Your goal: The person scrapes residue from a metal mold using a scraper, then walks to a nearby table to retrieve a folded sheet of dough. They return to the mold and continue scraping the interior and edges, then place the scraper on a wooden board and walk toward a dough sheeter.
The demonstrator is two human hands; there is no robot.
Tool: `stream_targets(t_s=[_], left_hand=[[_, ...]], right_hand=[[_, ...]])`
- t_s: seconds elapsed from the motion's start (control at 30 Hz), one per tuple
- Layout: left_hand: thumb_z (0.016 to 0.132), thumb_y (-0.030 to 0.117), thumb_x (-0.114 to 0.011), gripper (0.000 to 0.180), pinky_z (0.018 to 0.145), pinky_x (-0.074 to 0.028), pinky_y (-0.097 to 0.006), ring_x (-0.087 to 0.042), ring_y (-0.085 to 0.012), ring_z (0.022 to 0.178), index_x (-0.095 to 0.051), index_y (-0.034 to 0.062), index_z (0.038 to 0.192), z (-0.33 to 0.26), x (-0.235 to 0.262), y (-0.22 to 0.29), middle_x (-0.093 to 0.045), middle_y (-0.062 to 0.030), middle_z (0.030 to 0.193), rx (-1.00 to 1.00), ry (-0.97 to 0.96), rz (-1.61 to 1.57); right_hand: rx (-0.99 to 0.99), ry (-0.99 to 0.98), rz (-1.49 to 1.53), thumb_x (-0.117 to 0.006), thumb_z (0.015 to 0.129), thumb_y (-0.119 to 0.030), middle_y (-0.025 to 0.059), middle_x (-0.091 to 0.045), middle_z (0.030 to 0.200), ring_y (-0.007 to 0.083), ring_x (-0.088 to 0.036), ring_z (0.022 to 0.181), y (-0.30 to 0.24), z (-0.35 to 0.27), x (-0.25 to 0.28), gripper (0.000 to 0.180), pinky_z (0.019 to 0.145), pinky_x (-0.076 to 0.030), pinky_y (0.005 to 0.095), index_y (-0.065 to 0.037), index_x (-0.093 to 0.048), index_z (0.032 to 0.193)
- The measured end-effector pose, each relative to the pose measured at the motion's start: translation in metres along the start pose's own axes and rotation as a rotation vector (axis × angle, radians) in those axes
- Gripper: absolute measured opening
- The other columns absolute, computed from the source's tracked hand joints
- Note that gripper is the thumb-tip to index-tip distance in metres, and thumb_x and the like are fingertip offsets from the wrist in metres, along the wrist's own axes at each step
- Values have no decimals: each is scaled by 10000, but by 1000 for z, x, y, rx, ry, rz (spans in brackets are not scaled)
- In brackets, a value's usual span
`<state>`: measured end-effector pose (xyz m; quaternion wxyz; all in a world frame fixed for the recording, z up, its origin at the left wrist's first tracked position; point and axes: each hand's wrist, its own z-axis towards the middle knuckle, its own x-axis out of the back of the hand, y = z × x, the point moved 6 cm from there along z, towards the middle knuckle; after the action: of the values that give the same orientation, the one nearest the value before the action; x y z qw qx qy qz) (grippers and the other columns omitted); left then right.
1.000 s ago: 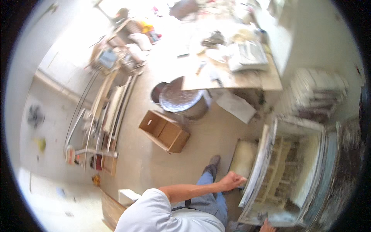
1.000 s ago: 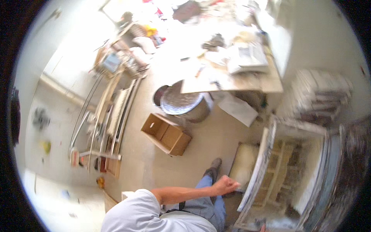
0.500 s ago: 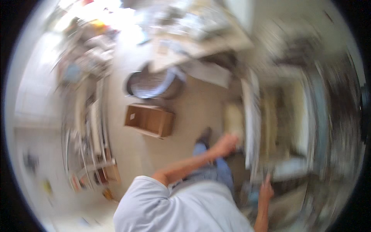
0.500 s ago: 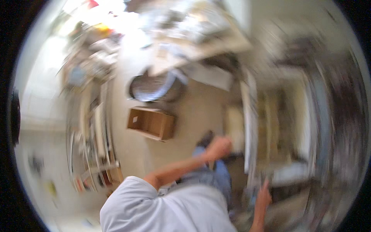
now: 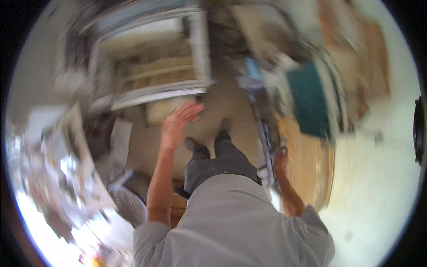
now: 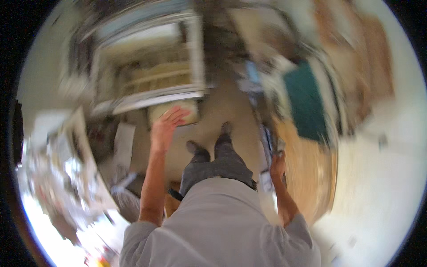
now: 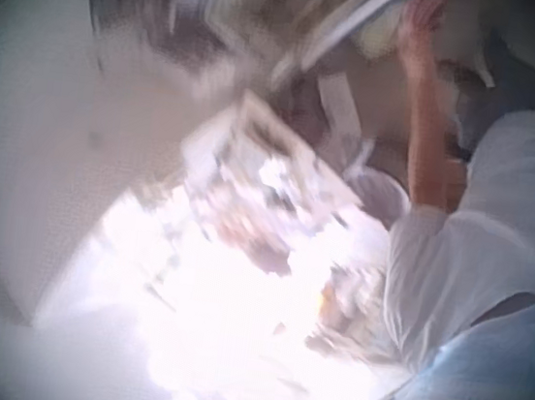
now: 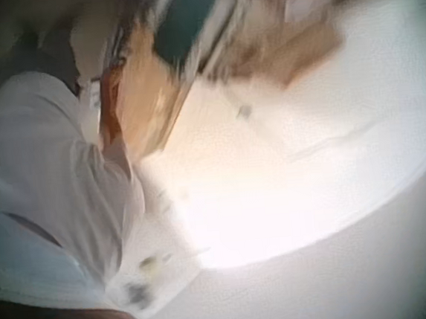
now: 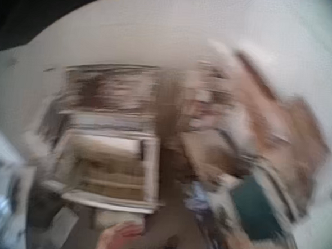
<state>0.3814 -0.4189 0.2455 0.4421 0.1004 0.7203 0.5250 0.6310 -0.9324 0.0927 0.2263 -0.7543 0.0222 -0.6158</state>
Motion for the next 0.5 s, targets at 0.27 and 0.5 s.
stream_targets(t_s=[0.27, 0.5], left_hand=[[1109, 384, -442, 535, 852, -591, -446, -750, -334, 861, -729, -48, 974, -56, -212, -202, -727, -181, 811, 361, -394, 151], [1054, 147, -603, 272, 798, -626, -327, -778, -235, 857, -758, -75, 1030, -148, -320, -296, -787, -187, 918, 446, -334, 381]], right_hand=[[-251, 88, -21, -610, 1008, -260, 250, -729, 896, 472, -693, 813, 205, -14, 34, 666, 697, -513, 590, -91, -334, 1589], [-168, -68, -107, -609, 999, -247, 243, -715, 811, 428, -702, 726, 253, 40, -29, 713, 603, -513, 561, -66, -299, 1614]])
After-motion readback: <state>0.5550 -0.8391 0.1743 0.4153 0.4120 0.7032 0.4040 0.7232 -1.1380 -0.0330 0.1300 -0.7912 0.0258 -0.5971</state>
